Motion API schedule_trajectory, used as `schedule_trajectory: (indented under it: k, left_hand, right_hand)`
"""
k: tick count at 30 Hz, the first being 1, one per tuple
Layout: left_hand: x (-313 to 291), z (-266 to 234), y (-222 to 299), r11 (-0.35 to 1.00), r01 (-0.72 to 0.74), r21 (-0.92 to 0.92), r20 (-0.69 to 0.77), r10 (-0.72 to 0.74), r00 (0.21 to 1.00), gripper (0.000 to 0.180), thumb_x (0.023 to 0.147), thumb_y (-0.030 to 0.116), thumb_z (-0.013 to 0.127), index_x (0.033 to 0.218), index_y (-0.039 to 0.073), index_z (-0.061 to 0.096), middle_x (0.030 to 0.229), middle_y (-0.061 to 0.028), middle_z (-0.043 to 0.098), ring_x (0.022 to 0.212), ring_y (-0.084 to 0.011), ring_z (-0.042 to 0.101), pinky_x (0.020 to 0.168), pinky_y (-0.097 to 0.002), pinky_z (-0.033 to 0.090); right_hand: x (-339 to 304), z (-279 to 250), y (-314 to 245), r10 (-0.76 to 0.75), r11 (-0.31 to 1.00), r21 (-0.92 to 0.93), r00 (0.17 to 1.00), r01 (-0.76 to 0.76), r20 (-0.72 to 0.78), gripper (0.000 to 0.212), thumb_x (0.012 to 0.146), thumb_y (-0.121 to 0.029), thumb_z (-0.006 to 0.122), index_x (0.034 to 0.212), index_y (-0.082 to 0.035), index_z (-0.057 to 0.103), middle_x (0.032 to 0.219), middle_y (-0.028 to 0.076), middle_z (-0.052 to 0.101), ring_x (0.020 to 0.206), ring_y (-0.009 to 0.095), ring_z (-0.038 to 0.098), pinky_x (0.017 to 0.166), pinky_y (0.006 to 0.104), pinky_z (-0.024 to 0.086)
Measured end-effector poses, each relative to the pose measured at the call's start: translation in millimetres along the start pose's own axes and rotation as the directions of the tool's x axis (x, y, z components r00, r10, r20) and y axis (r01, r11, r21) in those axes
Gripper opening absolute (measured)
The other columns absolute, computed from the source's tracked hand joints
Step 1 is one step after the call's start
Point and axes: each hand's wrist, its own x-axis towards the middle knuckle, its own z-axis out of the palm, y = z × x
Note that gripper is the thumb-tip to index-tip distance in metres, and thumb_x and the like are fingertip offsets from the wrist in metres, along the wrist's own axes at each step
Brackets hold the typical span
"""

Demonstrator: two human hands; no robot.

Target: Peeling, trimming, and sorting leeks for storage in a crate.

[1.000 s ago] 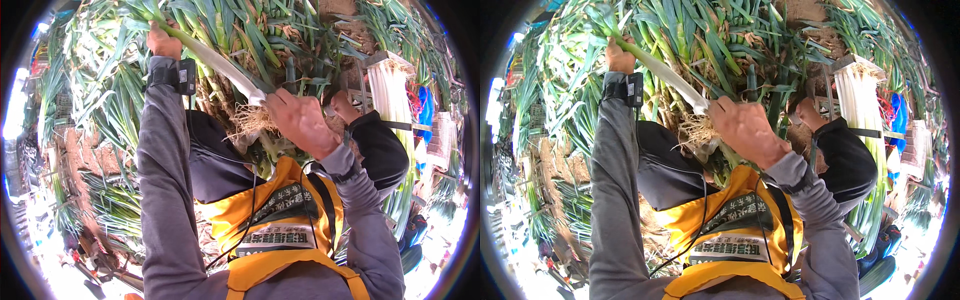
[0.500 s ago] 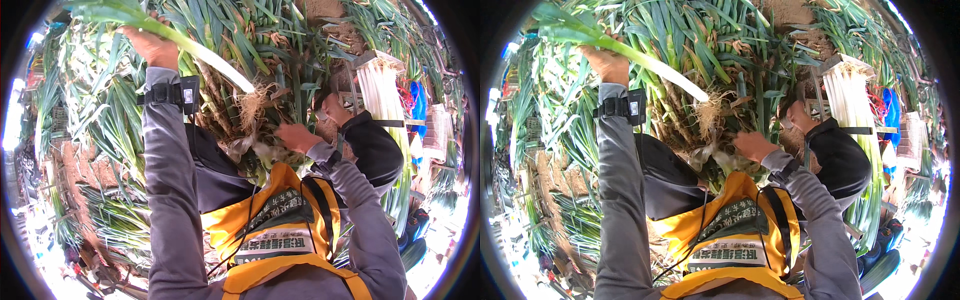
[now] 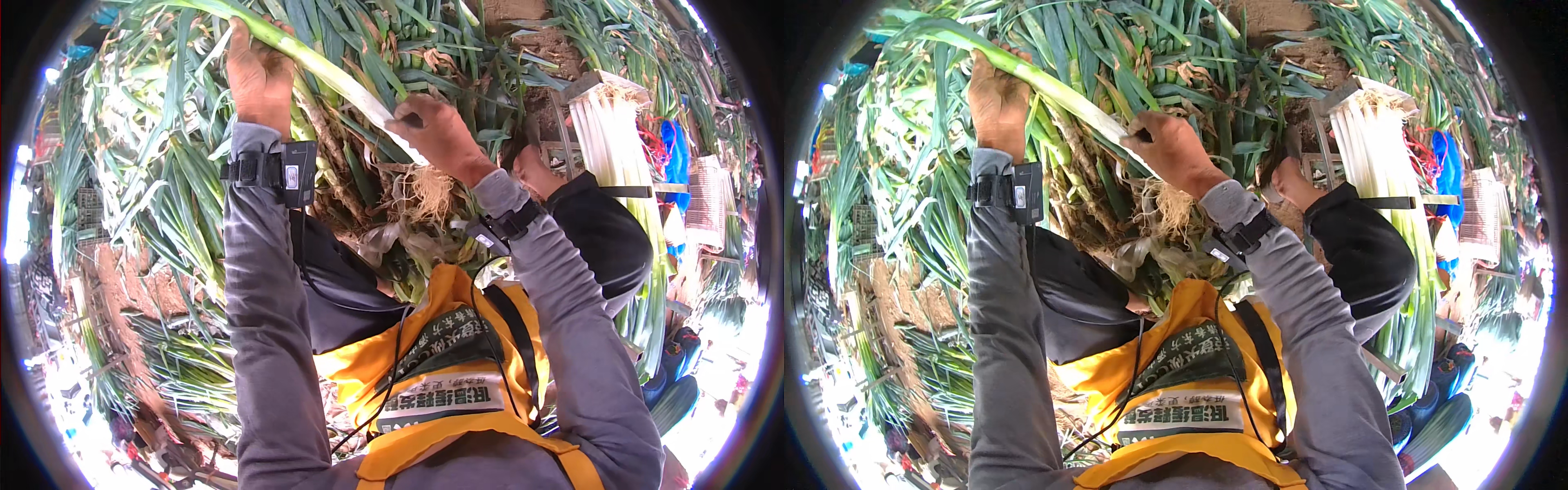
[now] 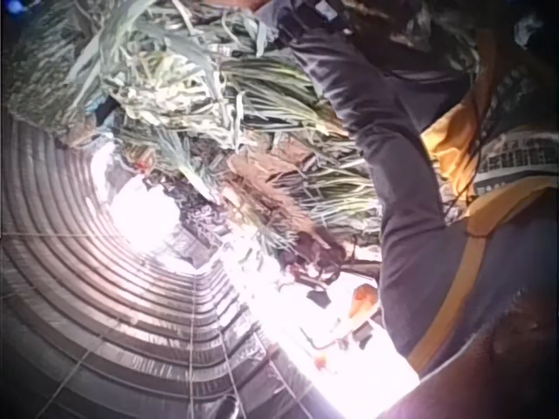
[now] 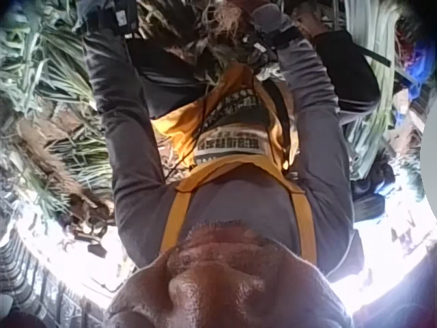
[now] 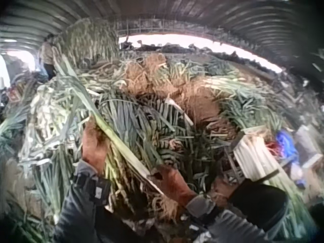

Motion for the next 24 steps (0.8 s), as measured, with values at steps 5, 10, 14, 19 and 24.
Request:
schedule_trajectory:
  k: [5,10,14,19,24]
  left_hand:
    - [2.1,-8.5,2.9,0.982,-0.023,0.185,-0.011,0.025,1.000,0.024,0.096,0.023,0.063,0.105,0.002,0.058,0.093,-0.0112,0.060,0.086,-0.0290,0.060,0.082,-0.0454,0.053]
    - [6.2,-15.2,8.7,0.981,0.013,0.193,0.024,-0.017,1.000,0.023,0.094,0.023,0.066,0.107,0.006,0.058,0.095,-0.0105,0.062,0.086,-0.0293,0.062,0.073,-0.0489,0.054]
    - [-0.6,-14.3,9.5,0.969,0.001,0.247,0.010,-0.004,1.000,0.021,0.093,0.016,0.066,0.109,0.006,0.057,0.098,-0.0102,0.062,0.090,-0.0272,0.061,0.077,-0.0465,0.056]
    - [2.7,-6.8,8.8,0.981,-0.107,0.160,0.048,0.100,0.994,0.019,0.089,0.006,0.068,0.104,0.006,0.057,0.098,-0.0084,0.064,0.088,-0.0248,0.063,0.080,-0.0413,0.059]
    - [-1.4,1.7,-6.7,0.980,-0.065,0.190,0.078,0.051,0.996,0.021,0.090,0.006,0.066,0.105,0.006,0.052,0.102,-0.0128,0.062,0.092,-0.0275,0.062,0.083,-0.0472,0.055]
  right_hand:
    - [-24.5,15.8,-7.0,-0.359,0.895,-0.259,0.931,0.363,0.067,0.012,0.081,-0.010,0.068,0.083,-0.005,0.058,0.083,0.007,0.062,0.077,0.022,0.066,0.063,0.0337,0.056]
    - [-53.5,6.5,-6.9,-0.476,0.833,-0.299,0.879,0.466,0.044,0.012,0.085,-0.008,0.067,0.089,-0.004,0.056,0.083,0.006,0.063,0.068,0.018,0.067,0.061,0.0298,0.055]
    - [-50.9,-17.0,-17.4,-0.043,0.920,0.389,0.976,-0.045,0.215,0.011,0.094,-0.009,0.062,0.097,0.000,0.056,0.085,0.012,0.065,0.069,0.013,0.067,0.060,0.0260,0.051]
    - [-147.5,-10.4,112.8,0.235,0.940,-0.321,0.902,-0.116,0.362,0.023,0.091,-0.023,0.060,0.097,-0.002,0.062,0.089,0.021,0.067,0.084,0.040,0.066,0.074,0.0477,0.051]
    - [-147.8,-24.6,133.5,0.327,0.882,-0.406,0.931,-0.239,0.162,0.024,0.094,-0.019,0.056,0.108,-0.001,0.064,0.091,0.021,0.068,0.079,0.034,0.068,0.068,0.0391,0.054]
